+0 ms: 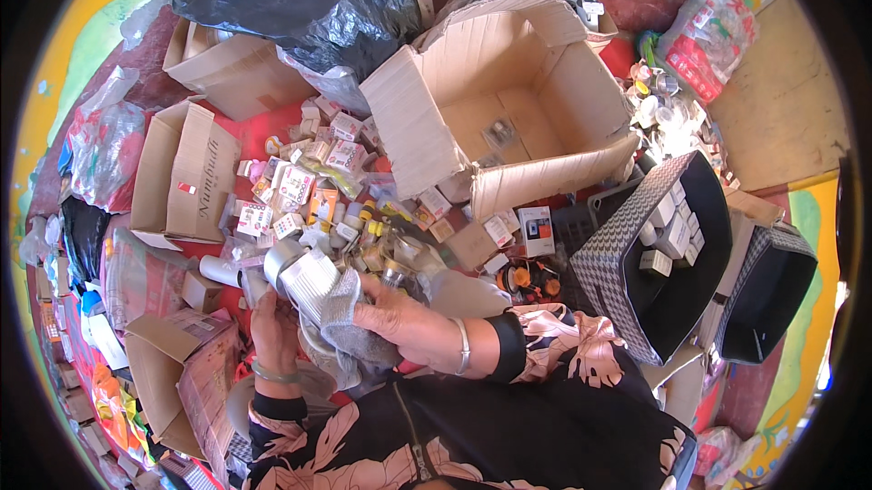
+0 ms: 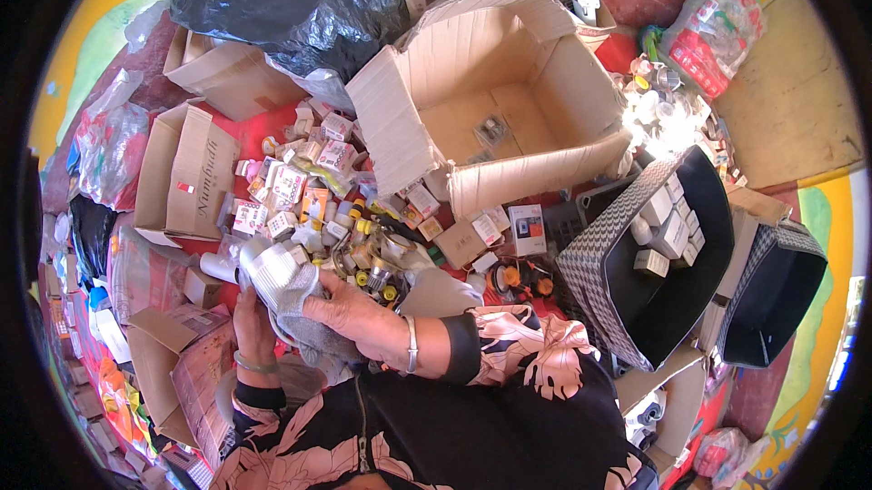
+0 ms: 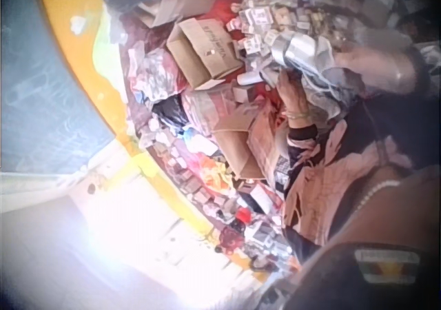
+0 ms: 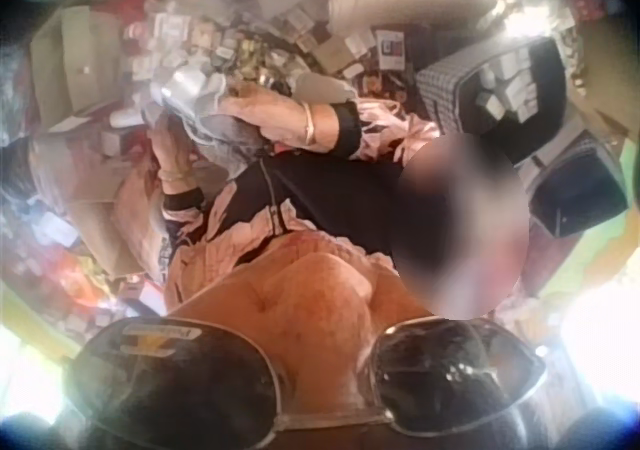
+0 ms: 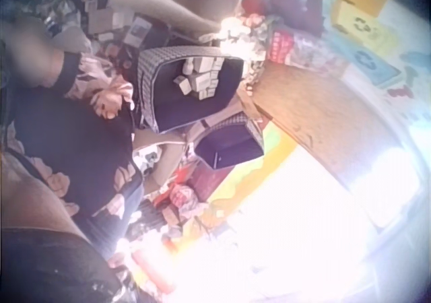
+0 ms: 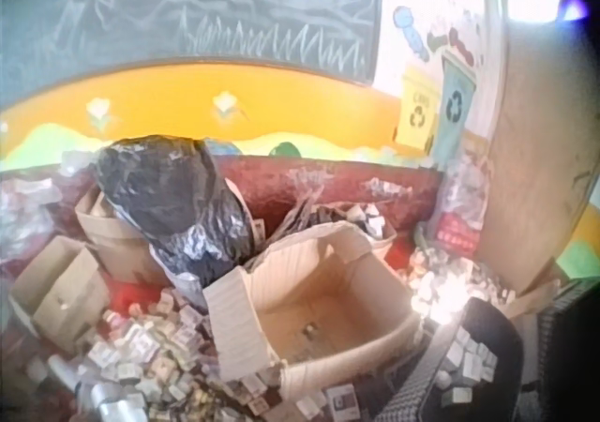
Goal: The person sits on the floor and wipes various small items, including boxes and plastic-wrapped goods, with a grey cloth. They pick up items from a pile, clean them, and place them into a nearby basket or back onto the floor.
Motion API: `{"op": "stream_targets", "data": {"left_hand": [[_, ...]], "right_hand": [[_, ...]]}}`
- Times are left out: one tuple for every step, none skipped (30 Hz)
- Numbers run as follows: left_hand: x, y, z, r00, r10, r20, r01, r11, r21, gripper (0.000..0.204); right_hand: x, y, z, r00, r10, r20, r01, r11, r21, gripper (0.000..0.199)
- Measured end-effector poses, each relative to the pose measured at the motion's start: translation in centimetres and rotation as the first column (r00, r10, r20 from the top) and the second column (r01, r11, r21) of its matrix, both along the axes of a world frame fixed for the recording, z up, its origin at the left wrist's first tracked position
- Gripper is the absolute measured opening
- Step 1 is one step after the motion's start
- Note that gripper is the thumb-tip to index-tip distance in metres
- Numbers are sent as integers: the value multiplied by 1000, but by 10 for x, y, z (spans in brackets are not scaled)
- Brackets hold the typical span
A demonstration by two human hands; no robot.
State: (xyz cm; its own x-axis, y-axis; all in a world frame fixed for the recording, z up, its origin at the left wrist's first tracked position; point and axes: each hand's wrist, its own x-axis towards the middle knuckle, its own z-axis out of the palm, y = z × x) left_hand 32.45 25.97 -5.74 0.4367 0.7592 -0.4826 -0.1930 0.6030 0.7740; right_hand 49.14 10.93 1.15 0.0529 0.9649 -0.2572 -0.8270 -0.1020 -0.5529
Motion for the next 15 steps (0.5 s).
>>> {"op": "stream_targets", "data": {"left_hand": [[-1, 1, -1, 996, -71, 49, 71, 997, 13, 19], [0, -1, -2, 1000, -19, 3, 19, 1000, 10, 18], [1, -3, -2, 999, -36, -15, 37, 999, 21, 18], [3, -4, 1, 998, -53, -30, 54, 998, 35, 17], [3, -6, 3, 997, -68, -46, 70, 996, 49, 17], [-1, -5, -3, 996, -62, -59, 64, 997, 38, 17], [-3, -7, -3, 996, -72, -62, 74, 997, 24, 17], [-6, -8, -2, 995, -82, -64, 83, 997, 10, 17], [-8, -10, -1, 994, -91, -67, 91, 996, -4, 17], [-10, -12, 0, 990, -109, -88, 110, 994, -1, 17], [-11, -13, 2, 988, -122, -96, 123, 992, 10, 17], [-13, -14, 4, 986, -134, -104, 136, 990, 20, 17], [-13, -15, 8, 982, -153, -114, 158, 987, 31, 18], [-16, -16, 7, 979, -160, -125, 166, 985, 42, 18], [-18, -17, 7, 979, -160, -130, 168, 984, 52, 18]], "right_hand": [[2, -2, 2, 999, -34, 32, 33, 999, 34, 57], [2, -3, 3, 997, -75, 33, 74, 997, 31, 56], [3, -4, 4, 993, -115, 33, 115, 993, 27, 54], [4, -5, 5, 987, -155, 37, 154, 988, 28, 52], [6, -6, 7, 992, -128, -11, 128, 992, -21, 50], [10, -6, 8, 993, -104, -61, 99, 993, -69, 47], [13, -6, 9, 991, -77, -113, 64, 991, -114, 44], [13, -7, 11, 984, -103, -149, 80, 985, -150, 38], [12, -8, 10, 987, -89, -134, 70, 987, -144, 39], [11, -9, 6, 990, -78, -116, 61, 988, -141, 39], [9, -10, 1, 993, -66, -99, 52, 989, -138, 40], [2, -9, -4, 989, -149, -18, 146, 982, -121, 42], [0, -9, -9, 988, -151, 21, 152, 978, -140, 43], [-2, -7, -14, 987, -144, 64, 153, 975, -159, 43], [-2, -5, -18, 985, -137, 107, 155, 972, -178, 44]]}}
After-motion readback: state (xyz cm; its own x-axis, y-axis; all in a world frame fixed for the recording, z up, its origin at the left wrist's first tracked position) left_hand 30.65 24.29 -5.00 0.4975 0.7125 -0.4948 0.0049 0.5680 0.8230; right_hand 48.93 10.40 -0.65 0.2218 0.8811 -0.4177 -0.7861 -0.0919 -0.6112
